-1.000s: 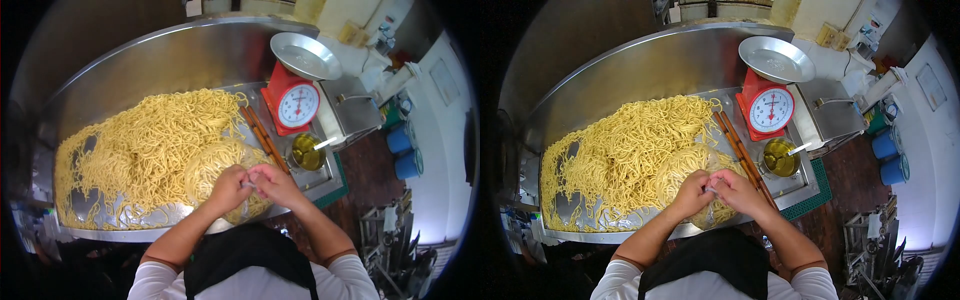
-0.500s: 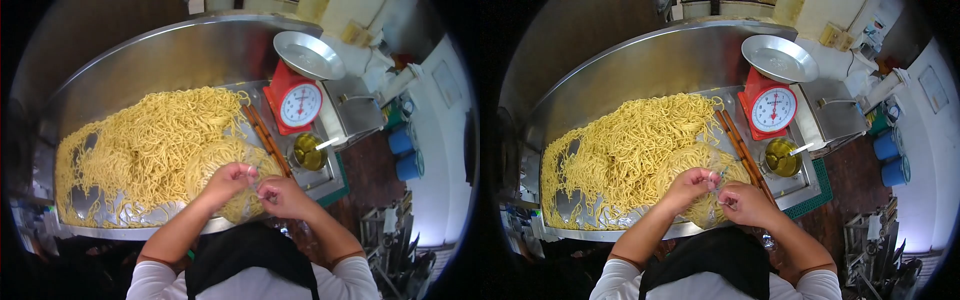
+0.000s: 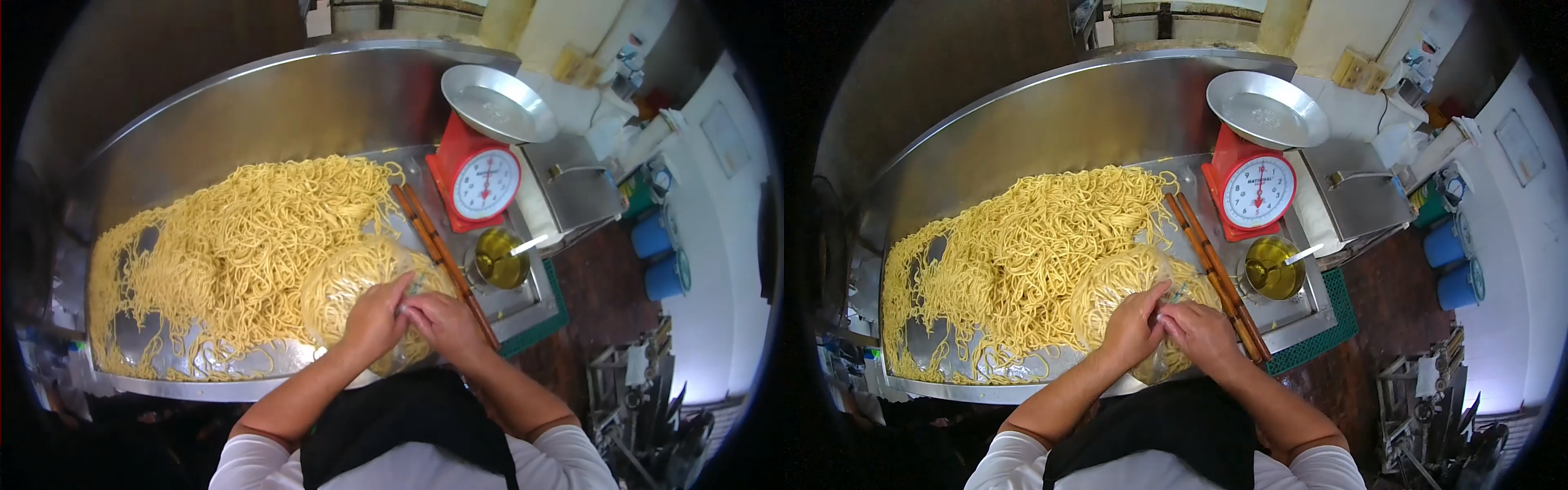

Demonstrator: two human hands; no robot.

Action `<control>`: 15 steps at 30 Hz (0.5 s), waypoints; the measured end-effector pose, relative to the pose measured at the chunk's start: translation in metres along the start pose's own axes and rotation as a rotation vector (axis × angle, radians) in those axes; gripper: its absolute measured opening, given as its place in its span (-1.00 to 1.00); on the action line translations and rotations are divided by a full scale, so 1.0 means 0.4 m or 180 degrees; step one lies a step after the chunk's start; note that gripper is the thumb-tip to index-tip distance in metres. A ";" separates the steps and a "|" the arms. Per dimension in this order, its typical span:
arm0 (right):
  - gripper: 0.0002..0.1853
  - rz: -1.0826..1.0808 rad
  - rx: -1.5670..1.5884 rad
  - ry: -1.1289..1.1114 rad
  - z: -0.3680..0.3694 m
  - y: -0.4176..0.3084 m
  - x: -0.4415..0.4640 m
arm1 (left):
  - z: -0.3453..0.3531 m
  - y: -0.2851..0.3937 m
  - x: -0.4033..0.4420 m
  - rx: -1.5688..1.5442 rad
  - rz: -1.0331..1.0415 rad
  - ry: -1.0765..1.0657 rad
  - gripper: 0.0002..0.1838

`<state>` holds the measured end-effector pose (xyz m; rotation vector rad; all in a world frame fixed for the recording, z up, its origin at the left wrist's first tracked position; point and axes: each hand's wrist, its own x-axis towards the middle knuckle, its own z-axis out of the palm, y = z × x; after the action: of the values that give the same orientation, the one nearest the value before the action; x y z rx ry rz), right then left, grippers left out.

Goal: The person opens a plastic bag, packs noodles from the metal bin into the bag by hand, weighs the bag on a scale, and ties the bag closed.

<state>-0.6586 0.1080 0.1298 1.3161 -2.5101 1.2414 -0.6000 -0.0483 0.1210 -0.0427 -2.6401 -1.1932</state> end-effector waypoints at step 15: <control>-0.86 0.2477 0.2143 -0.0484 0.010 0.045 0.006 | 0.043 -0.035 -0.027 0.0323 0.0810 0.0683 -0.74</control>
<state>-0.6716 0.1093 0.1166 0.4189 -2.9525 2.3584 -0.5949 -0.0442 0.0973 -0.2133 -2.4172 -0.9252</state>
